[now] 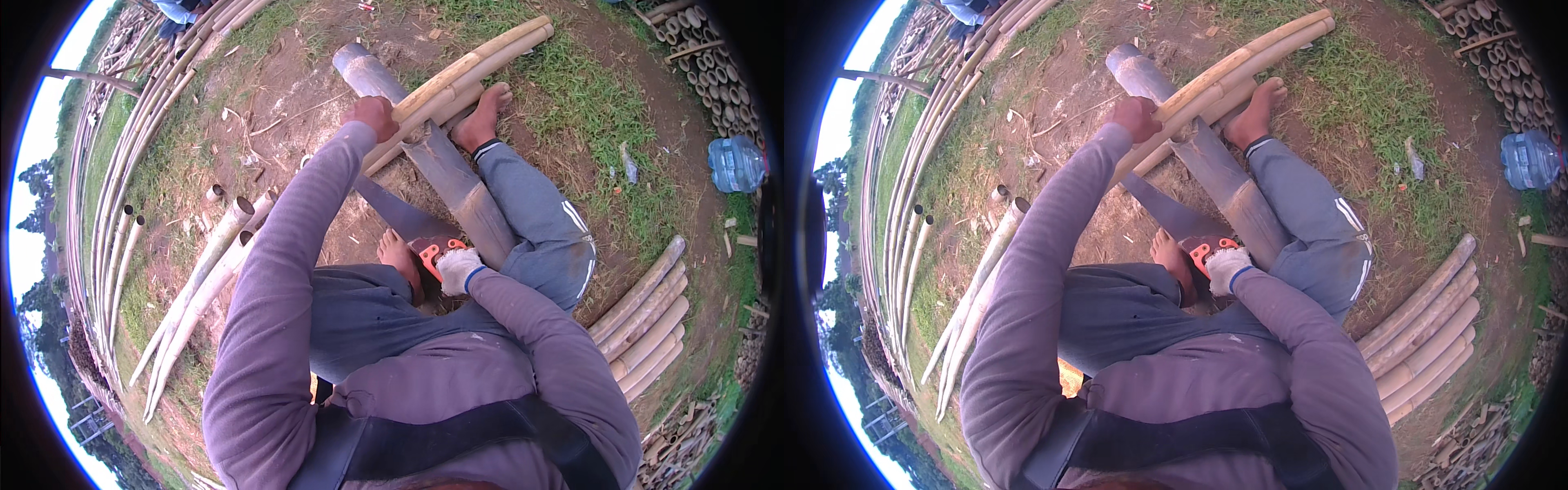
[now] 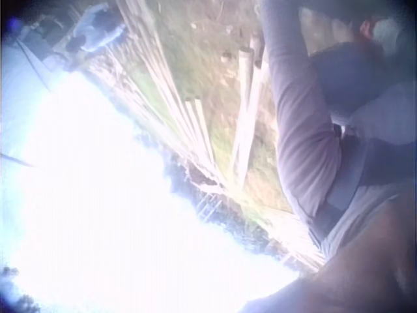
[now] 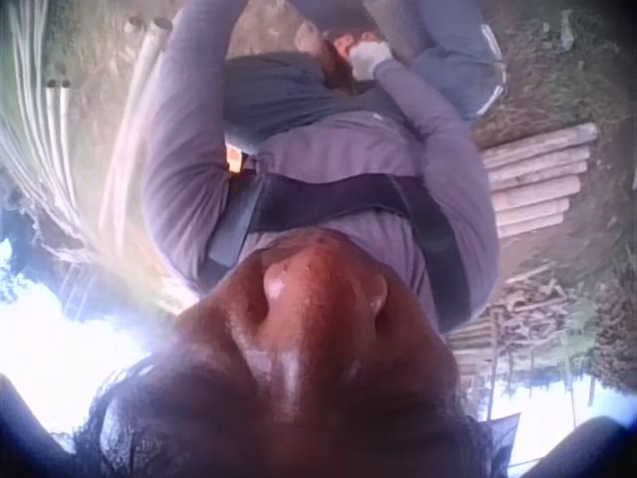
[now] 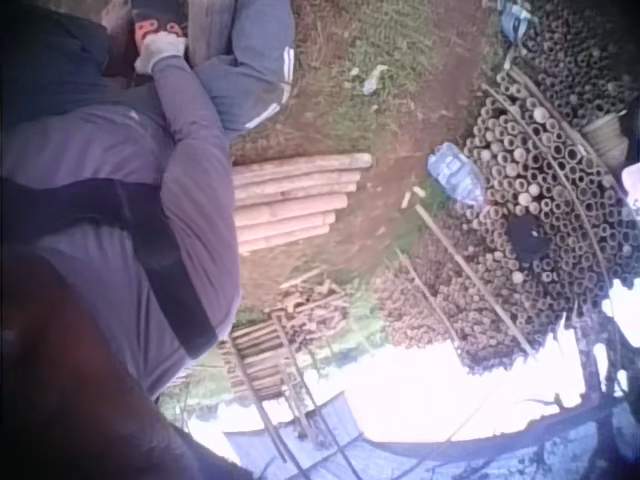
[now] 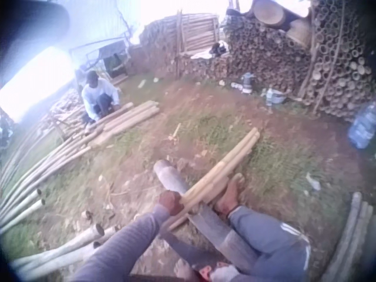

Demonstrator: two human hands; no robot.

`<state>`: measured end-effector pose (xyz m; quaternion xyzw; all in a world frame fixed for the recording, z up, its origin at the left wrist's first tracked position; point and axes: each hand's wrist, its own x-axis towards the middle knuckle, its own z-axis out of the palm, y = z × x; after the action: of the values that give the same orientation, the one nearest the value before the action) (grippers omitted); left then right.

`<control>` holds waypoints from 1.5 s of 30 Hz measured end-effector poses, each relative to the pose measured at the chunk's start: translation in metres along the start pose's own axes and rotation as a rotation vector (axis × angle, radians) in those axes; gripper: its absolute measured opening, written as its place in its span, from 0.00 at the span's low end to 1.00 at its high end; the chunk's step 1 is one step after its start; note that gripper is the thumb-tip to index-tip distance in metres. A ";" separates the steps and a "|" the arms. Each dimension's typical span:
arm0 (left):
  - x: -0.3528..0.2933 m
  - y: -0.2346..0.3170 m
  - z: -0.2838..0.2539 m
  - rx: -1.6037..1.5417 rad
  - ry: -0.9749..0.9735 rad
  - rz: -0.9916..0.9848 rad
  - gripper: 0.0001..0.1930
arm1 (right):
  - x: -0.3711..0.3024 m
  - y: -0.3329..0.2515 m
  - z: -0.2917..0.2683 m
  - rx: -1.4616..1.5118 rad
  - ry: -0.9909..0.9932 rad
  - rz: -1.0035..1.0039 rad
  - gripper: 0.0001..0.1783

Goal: The person sits on the ground and uses a hand saw to cut long bamboo poles into shorter sections. The person holds the bamboo with one hand and saws with the other, then stacks the cut pieces nearby.

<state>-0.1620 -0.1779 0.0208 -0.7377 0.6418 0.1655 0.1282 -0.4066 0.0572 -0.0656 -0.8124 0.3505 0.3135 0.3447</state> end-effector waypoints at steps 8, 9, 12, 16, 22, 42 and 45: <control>0.015 0.010 -0.013 0.176 -0.050 0.038 0.23 | -0.053 0.005 -0.012 0.379 0.183 -0.099 0.28; 0.011 0.009 -0.016 0.172 -0.077 0.033 0.23 | -0.073 0.006 -0.026 0.528 0.206 -0.150 0.30; 0.005 0.016 -0.027 0.185 -0.125 0.052 0.25 | -0.131 0.018 -0.053 0.697 0.488 -0.408 0.31; 0.012 0.016 -0.021 0.233 -0.107 0.096 0.27 | -0.207 0.050 -0.087 0.796 0.504 -0.298 0.19; 0.017 0.007 -0.020 0.237 -0.108 0.148 0.30 | -0.278 0.087 -0.072 0.930 0.664 -0.189 0.17; 0.018 0.015 -0.025 0.344 -0.102 0.183 0.30 | -0.151 0.018 -0.012 0.709 1.177 -0.342 0.16; 0.015 0.017 -0.024 0.338 -0.109 0.162 0.30 | -0.144 0.014 -0.016 0.724 1.209 -0.327 0.19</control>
<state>-0.1751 -0.2031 0.0367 -0.6415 0.7099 0.1047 0.2710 -0.4934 0.0879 0.0468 -0.7208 0.4356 -0.3820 0.3806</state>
